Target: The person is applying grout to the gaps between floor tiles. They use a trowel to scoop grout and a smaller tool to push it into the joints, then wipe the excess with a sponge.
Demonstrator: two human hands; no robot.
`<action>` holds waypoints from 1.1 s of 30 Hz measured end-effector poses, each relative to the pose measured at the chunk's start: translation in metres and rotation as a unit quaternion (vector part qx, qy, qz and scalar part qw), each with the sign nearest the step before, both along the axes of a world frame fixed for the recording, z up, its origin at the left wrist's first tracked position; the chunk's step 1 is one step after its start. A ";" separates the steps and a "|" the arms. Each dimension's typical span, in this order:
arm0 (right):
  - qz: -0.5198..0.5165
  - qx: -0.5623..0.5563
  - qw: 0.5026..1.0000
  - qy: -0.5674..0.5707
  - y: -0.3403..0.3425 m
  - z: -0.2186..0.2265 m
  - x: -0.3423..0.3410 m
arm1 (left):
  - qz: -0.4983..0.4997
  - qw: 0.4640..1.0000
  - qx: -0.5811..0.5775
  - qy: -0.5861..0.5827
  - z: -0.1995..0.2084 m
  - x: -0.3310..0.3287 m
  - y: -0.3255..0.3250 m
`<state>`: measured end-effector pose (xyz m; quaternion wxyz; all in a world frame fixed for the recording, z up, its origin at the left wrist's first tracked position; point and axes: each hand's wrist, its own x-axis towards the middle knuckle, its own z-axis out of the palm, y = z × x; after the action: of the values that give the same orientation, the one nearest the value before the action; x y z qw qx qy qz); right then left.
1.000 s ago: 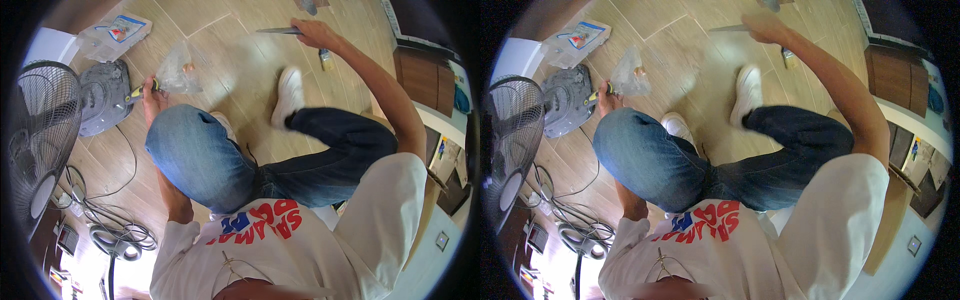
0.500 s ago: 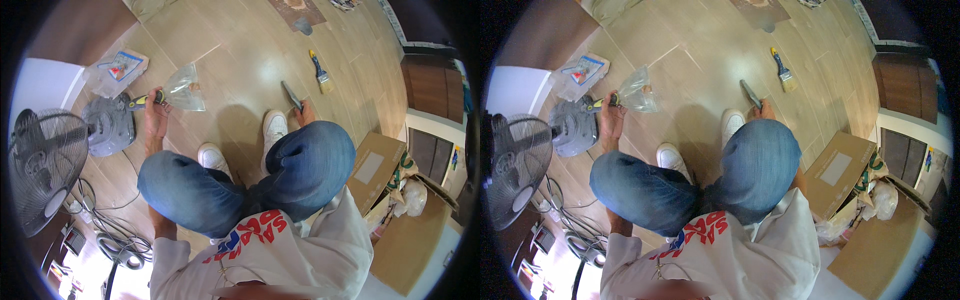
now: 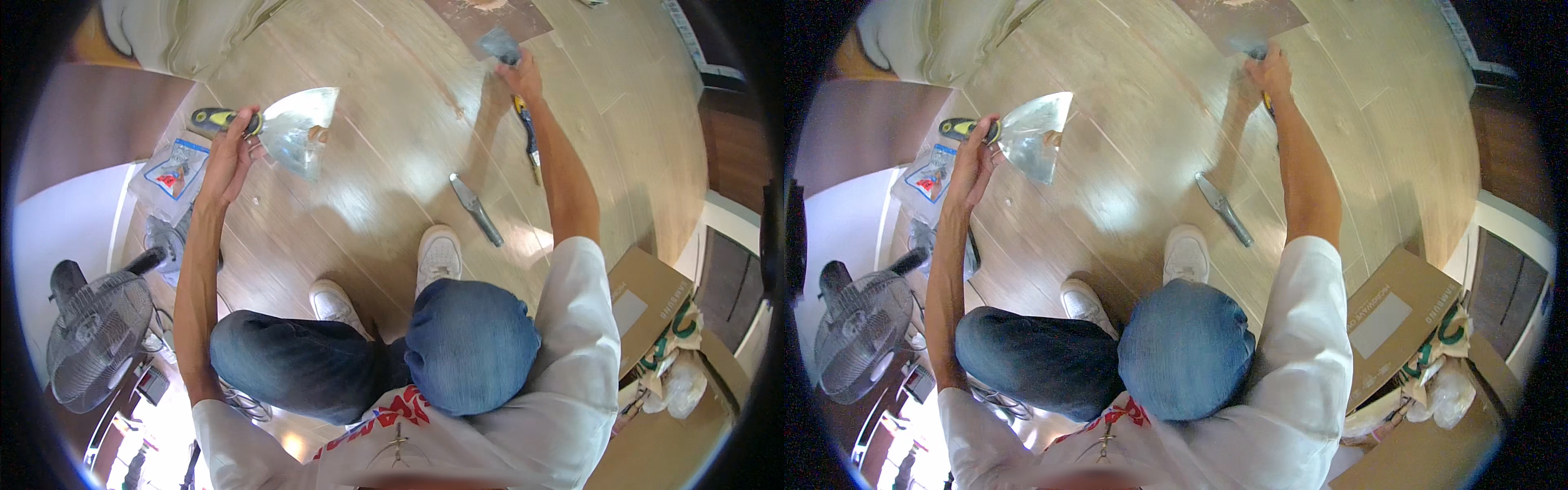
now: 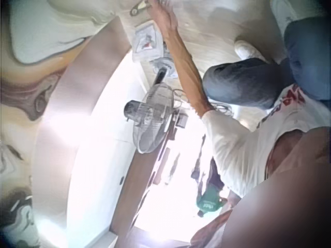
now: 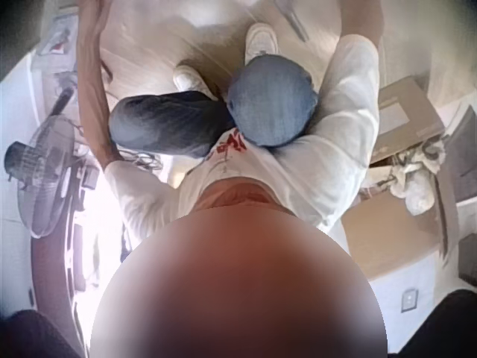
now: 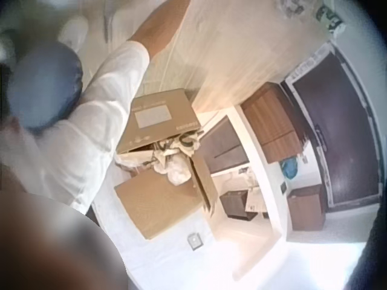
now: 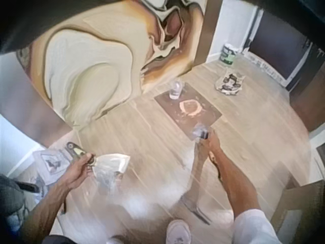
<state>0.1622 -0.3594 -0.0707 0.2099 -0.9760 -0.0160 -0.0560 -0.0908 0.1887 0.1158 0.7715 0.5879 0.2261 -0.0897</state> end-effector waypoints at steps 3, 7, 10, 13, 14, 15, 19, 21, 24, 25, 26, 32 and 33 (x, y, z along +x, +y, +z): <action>-0.005 -0.006 0.999 0.044 -0.001 -0.006 0.040 | -0.058 0.998 0.009 0.006 -0.010 0.052 -0.020; -0.010 -0.062 0.993 0.096 0.005 -0.010 0.057 | -0.097 0.995 -0.011 0.015 -0.046 0.125 -0.048; -0.017 -0.036 0.991 0.128 -0.004 -0.009 0.060 | -0.082 0.994 -0.077 0.009 -0.076 0.171 -0.092; -0.019 -0.036 0.995 0.096 -0.010 -0.011 0.056 | -0.035 0.988 -0.152 -0.006 -0.099 0.197 -0.145; -0.023 -0.048 0.995 0.088 -0.010 -0.011 0.054 | -0.017 0.984 -0.177 -0.010 -0.105 0.201 -0.161; -0.024 -0.060 0.995 0.078 -0.009 -0.010 0.056 | 0.003 0.980 -0.200 -0.015 -0.112 0.205 -0.173; -0.035 0.018 0.991 0.129 -0.012 -0.006 0.066 | 0.063 0.955 -0.290 0.013 -0.147 0.222 -0.216; -0.072 0.080 0.991 0.082 -0.047 -0.027 0.056 | 0.093 0.939 -0.328 0.036 -0.157 0.232 -0.251; -0.181 0.412 0.886 0.112 -0.063 -0.027 0.029 | 0.137 0.927 -0.346 0.050 -0.175 0.242 -0.284; -0.210 0.454 0.857 0.120 -0.049 -0.011 0.010 | 0.158 0.926 -0.339 0.052 -0.180 0.243 -0.284; -0.220 0.509 0.825 0.110 -0.064 0.000 -0.008 | 0.155 0.923 -0.348 0.051 -0.176 0.246 -0.298; -0.234 0.670 0.704 0.031 -0.075 0.051 -0.117 | 0.090 0.931 -0.353 0.031 -0.176 0.256 -0.340; -0.222 0.689 0.689 0.034 -0.062 0.056 -0.127 | 0.069 0.936 -0.345 0.030 -0.189 0.254 -0.337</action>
<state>0.0348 -0.4211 -0.0151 0.8052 -0.5332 0.2517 -0.0634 0.1635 -0.1482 -0.0732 0.9239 0.2661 0.2443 -0.1262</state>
